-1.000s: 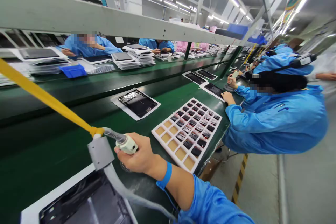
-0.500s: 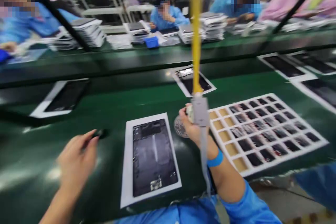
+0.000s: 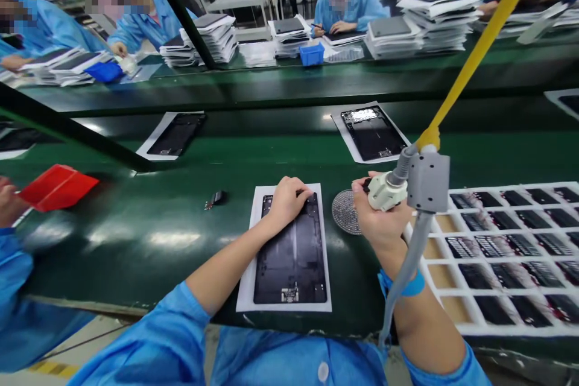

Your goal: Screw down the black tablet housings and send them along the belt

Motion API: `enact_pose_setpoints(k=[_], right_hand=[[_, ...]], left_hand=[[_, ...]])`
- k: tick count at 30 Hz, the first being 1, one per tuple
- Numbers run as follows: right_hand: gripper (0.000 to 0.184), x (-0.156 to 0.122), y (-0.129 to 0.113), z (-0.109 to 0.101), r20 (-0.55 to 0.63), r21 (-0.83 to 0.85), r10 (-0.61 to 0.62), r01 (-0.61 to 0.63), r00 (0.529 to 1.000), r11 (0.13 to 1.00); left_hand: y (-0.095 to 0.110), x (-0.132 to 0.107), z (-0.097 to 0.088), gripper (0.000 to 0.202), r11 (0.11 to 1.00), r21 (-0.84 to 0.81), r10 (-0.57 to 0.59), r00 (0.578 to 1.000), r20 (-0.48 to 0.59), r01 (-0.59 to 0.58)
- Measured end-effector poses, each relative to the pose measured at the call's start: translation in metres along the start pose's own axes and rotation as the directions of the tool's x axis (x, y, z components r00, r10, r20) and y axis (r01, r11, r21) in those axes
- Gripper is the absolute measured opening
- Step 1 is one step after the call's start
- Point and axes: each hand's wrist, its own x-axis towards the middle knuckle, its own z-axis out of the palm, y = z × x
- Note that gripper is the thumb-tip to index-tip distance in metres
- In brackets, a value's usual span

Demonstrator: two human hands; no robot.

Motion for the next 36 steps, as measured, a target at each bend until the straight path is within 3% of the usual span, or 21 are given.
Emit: enact_pose_setpoints(k=[3,7,10,15,19,26,36], right_hand=[[0.044,-0.003,0.001,0.001,-0.012,0.020,-0.020,0.020,1.000,1.000],[0.046,-0.005,-0.002,0.002,0.005,0.042,-0.018,0.018,1.000,0.999],[0.048,-0.003,-0.014,0.002,0.033,0.044,0.019,-0.020,0.999,0.999],[0.036,0.004,-0.037,0.011,-0.023,0.108,0.069,-0.066,0.997,0.992],[0.041,0.005,-0.043,0.018,-0.080,0.167,0.152,-0.138,0.985,0.976],[0.056,0.007,-0.047,0.019,-0.043,0.076,0.203,-0.199,0.978,0.977],[0.056,0.004,-0.045,0.018,-0.043,0.081,0.237,-0.233,0.971,0.969]], left_hand=[[-0.006,-0.005,0.007,0.021,0.992,0.118,0.048,0.999,-0.025,-0.045],[-0.001,-0.010,0.008,0.016,0.927,0.355,0.114,0.993,0.040,-0.121],[0.003,-0.007,0.006,0.013,0.893,0.427,0.118,0.990,0.074,-0.139],[-0.010,0.003,0.003,0.020,0.950,0.244,0.171,0.979,0.107,-0.193],[-0.021,0.007,0.007,0.017,0.965,0.135,0.220,0.974,0.058,-0.226],[-0.017,0.006,0.010,0.019,0.969,0.093,0.227,0.974,0.014,-0.227],[-0.016,0.008,0.011,0.020,0.976,0.073,0.204,0.979,0.011,-0.204]])
